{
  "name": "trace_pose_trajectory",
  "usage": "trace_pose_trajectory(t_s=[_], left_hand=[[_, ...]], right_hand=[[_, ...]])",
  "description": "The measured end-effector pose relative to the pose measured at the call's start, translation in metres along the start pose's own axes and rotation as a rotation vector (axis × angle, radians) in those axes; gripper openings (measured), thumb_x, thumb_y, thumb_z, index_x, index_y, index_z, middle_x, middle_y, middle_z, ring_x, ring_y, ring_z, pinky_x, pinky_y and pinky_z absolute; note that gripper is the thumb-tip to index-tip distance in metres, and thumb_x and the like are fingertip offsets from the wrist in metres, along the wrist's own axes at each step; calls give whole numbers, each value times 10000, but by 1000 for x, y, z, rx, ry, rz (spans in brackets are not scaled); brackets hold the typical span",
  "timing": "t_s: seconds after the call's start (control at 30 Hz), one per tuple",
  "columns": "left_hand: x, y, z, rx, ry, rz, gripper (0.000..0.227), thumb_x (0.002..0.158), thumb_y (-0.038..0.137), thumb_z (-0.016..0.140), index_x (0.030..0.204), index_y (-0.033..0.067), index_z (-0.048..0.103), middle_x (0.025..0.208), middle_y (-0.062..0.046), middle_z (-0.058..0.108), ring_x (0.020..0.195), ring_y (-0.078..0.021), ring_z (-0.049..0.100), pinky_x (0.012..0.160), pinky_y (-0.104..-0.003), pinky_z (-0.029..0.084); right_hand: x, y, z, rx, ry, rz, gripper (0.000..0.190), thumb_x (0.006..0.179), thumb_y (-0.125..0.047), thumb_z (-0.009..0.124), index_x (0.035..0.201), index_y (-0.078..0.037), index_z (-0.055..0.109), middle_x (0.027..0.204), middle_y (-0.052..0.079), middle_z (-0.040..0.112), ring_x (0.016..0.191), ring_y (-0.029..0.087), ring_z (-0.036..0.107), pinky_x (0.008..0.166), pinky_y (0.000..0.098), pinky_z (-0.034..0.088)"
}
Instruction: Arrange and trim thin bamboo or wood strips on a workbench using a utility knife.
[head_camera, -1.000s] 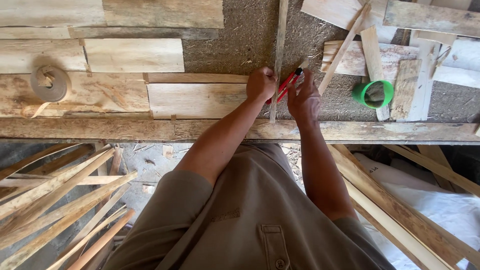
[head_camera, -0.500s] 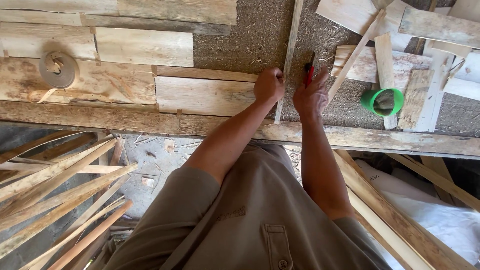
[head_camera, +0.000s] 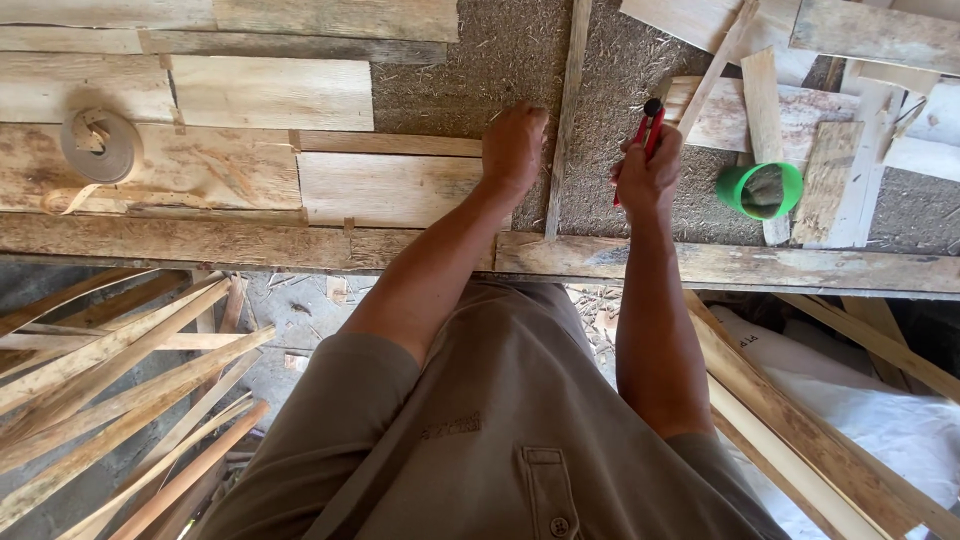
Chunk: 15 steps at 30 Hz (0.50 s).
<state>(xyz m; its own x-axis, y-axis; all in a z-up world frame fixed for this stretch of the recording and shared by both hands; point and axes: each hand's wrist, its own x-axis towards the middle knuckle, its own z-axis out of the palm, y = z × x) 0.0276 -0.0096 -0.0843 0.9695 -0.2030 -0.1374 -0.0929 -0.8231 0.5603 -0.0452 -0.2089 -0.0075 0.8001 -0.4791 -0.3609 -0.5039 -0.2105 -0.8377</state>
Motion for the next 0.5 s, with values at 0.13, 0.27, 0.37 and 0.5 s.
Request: trace_pose_trajectory(t_s=[0.13, 0.27, 0.37, 0.5], left_hand=[[1, 19, -42, 236, -148, 260, 310, 893, 286, 834, 1106, 88, 727, 1215, -105, 678, 1162, -252, 638, 1047, -384, 586], [-2, 38, -63, 341, -90, 457, 823, 648, 417, 918, 1340, 75, 634, 1509, -200, 455, 1398, -385, 422, 1188, -485, 391], [-6, 48, -65, 314, -287, 397, 1201, 562, 528, 923, 1545, 107, 376, 1626, -148, 237, 1474, -443, 223, 1182, -492, 286], [-7, 47, -54, 431, -378, 350, 1237, 621, 541, 919, 1606, 116, 303, 1700, -95, 181, 1548, -399, 175, 1252, -498, 293]], right_hand=[[1, -24, -1, 16, -43, -89, 403, 1049, 52, 455, 1434, -39, 375, 1020, 167, 703, 632, 155, 658, 480, 308, 569], [23, -12, 12, -110, -62, -308, 524, 1027, 112, 399, 1510, -78, 327, 1087, 204, 714, 719, 180, 703, 513, 310, 637], [46, -2, 32, -209, -45, -618, 563, 1051, 130, 417, 1538, -93, 244, 1180, 264, 687, 777, 227, 709, 502, 321, 637], [69, -34, 57, -280, -73, -482, 516, 1110, 56, 463, 1524, -199, 289, 1242, 248, 710, 791, 286, 737, 512, 374, 639]])
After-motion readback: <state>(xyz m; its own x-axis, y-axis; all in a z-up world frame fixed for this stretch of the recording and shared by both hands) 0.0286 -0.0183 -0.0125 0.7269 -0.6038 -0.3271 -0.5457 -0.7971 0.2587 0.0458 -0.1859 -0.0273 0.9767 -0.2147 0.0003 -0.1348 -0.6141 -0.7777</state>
